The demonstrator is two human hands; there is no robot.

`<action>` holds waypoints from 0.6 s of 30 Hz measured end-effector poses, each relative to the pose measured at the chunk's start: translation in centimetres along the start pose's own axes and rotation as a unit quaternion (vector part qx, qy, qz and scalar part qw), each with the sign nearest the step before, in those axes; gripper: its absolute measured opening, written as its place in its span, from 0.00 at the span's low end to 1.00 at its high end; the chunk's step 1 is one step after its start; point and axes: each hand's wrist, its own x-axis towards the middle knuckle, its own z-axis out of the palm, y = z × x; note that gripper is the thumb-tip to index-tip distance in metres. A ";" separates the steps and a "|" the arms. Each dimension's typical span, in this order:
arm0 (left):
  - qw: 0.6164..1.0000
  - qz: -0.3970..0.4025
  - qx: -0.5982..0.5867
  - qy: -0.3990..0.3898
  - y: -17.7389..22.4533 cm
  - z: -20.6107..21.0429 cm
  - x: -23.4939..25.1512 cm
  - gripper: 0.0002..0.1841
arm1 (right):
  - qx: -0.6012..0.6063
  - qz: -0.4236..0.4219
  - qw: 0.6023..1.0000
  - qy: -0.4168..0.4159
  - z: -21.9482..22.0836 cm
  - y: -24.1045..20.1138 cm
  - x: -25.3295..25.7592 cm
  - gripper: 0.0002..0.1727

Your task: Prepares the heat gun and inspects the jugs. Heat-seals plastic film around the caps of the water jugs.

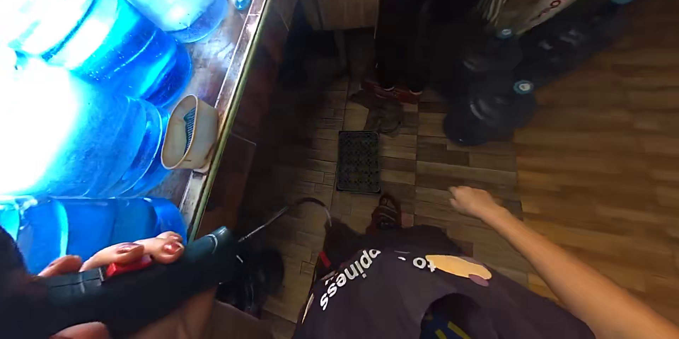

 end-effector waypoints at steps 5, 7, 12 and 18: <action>0.999 -0.005 0.015 0.035 -3.4 3.6 2.1 0.25 | 0.080 0.103 0.989 -0.067 2.3 11.4 3.5 0.27; 0.999 -0.004 0.023 0.046 -4.6 5.0 2.7 0.27 | 0.140 0.116 0.980 -0.084 3.6 14.3 3.6 0.25; 0.999 0.000 0.043 0.032 -6.6 8.4 4.5 0.26 | 0.274 0.154 0.949 -0.039 9.2 18.4 3.2 0.24; 0.998 0.018 0.061 0.002 -8.9 10.8 5.8 0.24 | 0.313 0.093 0.942 -0.080 3.1 10.1 -5.9 0.26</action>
